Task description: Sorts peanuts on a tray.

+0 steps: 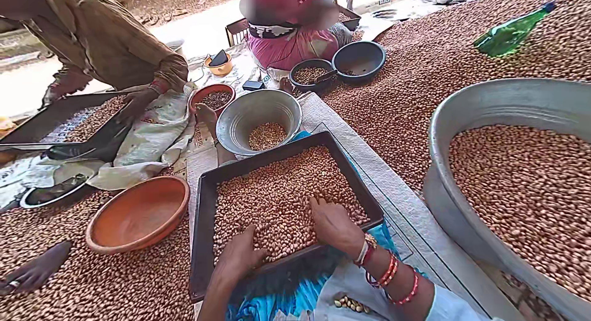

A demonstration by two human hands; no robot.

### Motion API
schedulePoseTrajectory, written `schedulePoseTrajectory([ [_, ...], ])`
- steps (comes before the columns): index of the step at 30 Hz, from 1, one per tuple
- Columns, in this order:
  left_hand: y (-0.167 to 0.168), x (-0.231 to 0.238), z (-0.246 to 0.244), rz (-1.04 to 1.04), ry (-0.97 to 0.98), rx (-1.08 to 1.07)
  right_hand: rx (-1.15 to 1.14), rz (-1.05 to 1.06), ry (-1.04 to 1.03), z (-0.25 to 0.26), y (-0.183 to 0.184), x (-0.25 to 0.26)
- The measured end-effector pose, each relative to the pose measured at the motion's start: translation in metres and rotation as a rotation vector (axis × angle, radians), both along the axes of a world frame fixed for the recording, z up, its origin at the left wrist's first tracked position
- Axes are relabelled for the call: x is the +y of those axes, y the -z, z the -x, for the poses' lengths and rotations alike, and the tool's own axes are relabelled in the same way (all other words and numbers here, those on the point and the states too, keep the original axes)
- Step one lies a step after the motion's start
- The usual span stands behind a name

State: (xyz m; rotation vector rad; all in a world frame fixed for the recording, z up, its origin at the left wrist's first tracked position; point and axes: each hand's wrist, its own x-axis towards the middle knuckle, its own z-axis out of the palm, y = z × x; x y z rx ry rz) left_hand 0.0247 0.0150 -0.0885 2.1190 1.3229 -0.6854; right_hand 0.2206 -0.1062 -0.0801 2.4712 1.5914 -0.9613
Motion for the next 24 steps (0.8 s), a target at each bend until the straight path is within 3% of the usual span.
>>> schedulePoseTrajectory([
  [2, 0.01, -0.006, -0.008, 0.033, -0.095, -0.194, 0.119, -0.079, -0.079, 0.019, -0.003, 0.011],
  [6, 0.018, -0.007, -0.008, 0.203, -0.458, -0.849, 0.441, -0.442, -0.185, 0.011, -0.004, 0.029],
  [9, 0.012, 0.004, 0.002, 0.11, -0.519, -1.041, 0.273, -0.594, -0.085, -0.023, -0.011, 0.041],
  [12, 0.009, 0.017, 0.016, -0.16, -0.392, -0.963, 0.015, -0.512, -0.005, -0.053, -0.011, 0.049],
  [16, -0.004, 0.014, 0.009, -0.5, -0.138, -0.805, -0.043, -0.367, -0.009, -0.064, 0.003, 0.059],
  [21, -0.003, -0.006, -0.018, -0.611, 0.106, -0.686, 0.019, -0.339, -0.02, -0.064, 0.007, 0.06],
  [24, 0.007, -0.014, -0.029, -0.595, 0.16, -0.565, 0.224, -0.504, 0.027, -0.067, 0.006, 0.053],
])
